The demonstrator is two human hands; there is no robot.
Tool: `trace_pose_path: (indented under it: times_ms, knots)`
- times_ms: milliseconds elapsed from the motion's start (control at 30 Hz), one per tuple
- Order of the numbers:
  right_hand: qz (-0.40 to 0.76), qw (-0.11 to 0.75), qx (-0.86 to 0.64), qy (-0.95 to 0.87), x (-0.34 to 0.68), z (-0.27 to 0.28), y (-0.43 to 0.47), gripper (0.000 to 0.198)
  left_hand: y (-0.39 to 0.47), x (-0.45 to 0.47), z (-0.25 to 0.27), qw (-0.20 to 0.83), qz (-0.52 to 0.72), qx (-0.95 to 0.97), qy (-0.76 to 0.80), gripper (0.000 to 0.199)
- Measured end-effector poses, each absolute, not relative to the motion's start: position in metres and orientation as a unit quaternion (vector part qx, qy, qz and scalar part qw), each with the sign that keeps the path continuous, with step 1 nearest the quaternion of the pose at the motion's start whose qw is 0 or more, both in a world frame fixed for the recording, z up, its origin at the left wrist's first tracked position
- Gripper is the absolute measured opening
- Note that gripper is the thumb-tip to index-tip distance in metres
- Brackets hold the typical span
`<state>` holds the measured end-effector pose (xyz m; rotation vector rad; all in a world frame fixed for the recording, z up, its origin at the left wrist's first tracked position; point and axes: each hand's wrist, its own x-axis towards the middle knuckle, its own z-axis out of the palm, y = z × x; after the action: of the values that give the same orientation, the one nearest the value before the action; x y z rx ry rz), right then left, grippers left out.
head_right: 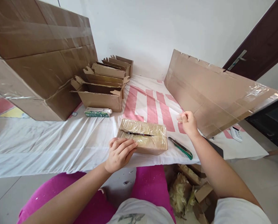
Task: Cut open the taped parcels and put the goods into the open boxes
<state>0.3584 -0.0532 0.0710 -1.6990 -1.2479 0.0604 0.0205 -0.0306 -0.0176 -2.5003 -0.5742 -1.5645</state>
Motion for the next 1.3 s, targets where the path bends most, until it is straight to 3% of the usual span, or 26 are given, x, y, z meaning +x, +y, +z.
trace_pose_path:
  times_ms: [100, 333, 633, 833, 1067, 1300]
  knots:
    - [0.008, 0.478, -0.660, -0.580, 0.353, 0.069, -0.069, 0.013, -0.029, 0.020, -0.017, 0.072, -0.520, -0.829, -0.190, 0.025]
    - [0.029, 0.317, -0.619, -0.718, 0.324, 0.071, -0.098, 0.019, -0.023, 0.023, -0.018, 0.068, -0.507, -0.837, -0.197, 0.026]
    - [-0.072, 0.221, -0.596, -0.768, 0.322, 0.058, -0.108, 0.023, -0.021, 0.024, -0.017, 0.063, -0.502, -0.839, -0.199, 0.028]
    - [-0.120, 0.257, -0.543, -0.791, 0.318, 0.060, -0.098, 0.022, -0.022, 0.023, -0.018, 0.056, -0.495, -0.843, -0.203, 0.026]
    - [0.021, 0.293, -0.524, -0.799, 0.313, 0.068, -0.085, 0.017, -0.023, 0.022, -0.017, 0.055, -0.497, -0.843, -0.197, 0.027]
    - [0.062, 0.326, -0.608, -0.721, 0.318, 0.070, -0.067, 0.011, -0.022, 0.021, -0.014, 0.045, -0.498, -0.845, -0.191, 0.026]
